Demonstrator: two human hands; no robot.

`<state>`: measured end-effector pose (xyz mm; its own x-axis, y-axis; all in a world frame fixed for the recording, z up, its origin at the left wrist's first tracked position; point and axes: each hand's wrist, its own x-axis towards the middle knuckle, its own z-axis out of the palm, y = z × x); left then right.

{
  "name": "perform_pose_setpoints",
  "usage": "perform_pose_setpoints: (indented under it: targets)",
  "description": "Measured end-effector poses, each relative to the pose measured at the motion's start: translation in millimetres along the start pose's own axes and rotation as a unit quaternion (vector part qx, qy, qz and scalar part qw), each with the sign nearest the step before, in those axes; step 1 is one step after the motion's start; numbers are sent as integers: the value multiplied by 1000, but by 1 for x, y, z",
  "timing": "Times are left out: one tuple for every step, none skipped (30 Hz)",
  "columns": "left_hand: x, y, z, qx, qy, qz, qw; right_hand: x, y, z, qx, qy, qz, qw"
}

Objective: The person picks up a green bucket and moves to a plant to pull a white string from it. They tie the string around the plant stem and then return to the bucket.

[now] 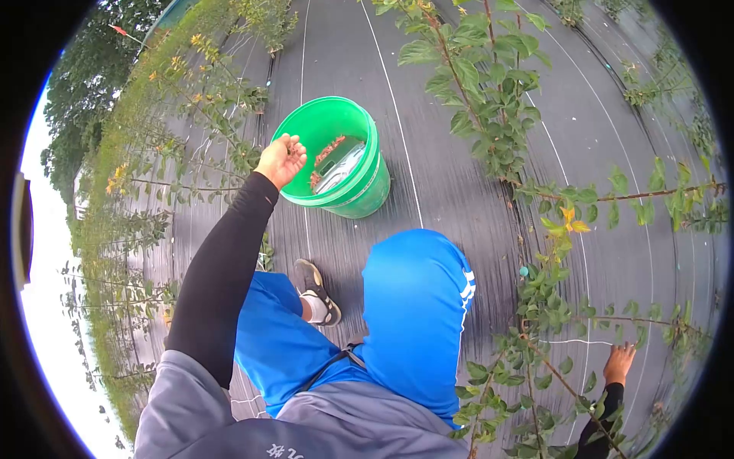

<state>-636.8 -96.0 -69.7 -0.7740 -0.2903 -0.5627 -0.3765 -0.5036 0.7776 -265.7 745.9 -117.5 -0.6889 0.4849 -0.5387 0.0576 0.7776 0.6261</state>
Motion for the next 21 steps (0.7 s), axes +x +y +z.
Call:
perform_pose_setpoints:
  targets:
    - [4,-6,3,19,3,-2,1000,-6,2,7,-4,-4,1,1000]
    - [7,-13,5,37,5,-5,999,-12,2,15,6,-17,6,1000]
    - [4,-18,6,68,4,-11,998,-21,-2,16,15,-32,13,999]
    - [1,-23,6,107,-14,-15,994,-21,-1,39,11,1,18,1000]
    - [-2,-30,5,152,-57,-8,987,-26,-4,43,46,28,34,998]
    - [4,-39,4,190,-70,-14,979,-38,-5,45,128,128,26,983]
    - [59,-50,-27,182,-167,-95,964,-53,-14,24,108,181,57,976]
    - [24,-54,4,270,-62,-74,958,-50,-16,17,126,165,74,975]
    - [31,-59,-2,283,-108,-75,950,-48,-16,14,113,160,67,978]
    - [74,-63,-32,376,-170,-55,909,-43,-14,15,107,192,63,974]
    - [61,-69,-21,410,-180,-62,892,-42,-14,6,90,183,60,977]
    - [43,-62,-11,441,-177,-60,878,-38,-14,1,76,181,68,978]
    - [30,-60,-1,443,-176,-64,877,-31,-16,-2,63,180,67,979]
    - [18,-58,9,473,-167,-80,861,-26,-19,-9,64,176,61,980]
    - [15,-58,17,504,-159,-94,844,-24,-19,-16,41,138,54,988]
    - [18,-60,21,506,-158,-96,842,-22,-19,-21,17,100,48,994]
    - [21,-64,22,500,-188,-91,841,-15,-18,-21,24,91,32,995]
    - [23,-67,19,491,-212,-87,840,-9,-17,-14,21,92,21,995]
    - [21,-69,19,471,-201,-76,855,-1,-15,-8,37,94,15,995]
    - [20,-71,19,470,-192,-52,860,9,-13,-2,52,98,8,994]
    - [15,-73,21,469,-182,-30,863,15,-12,0,50,82,8,995]
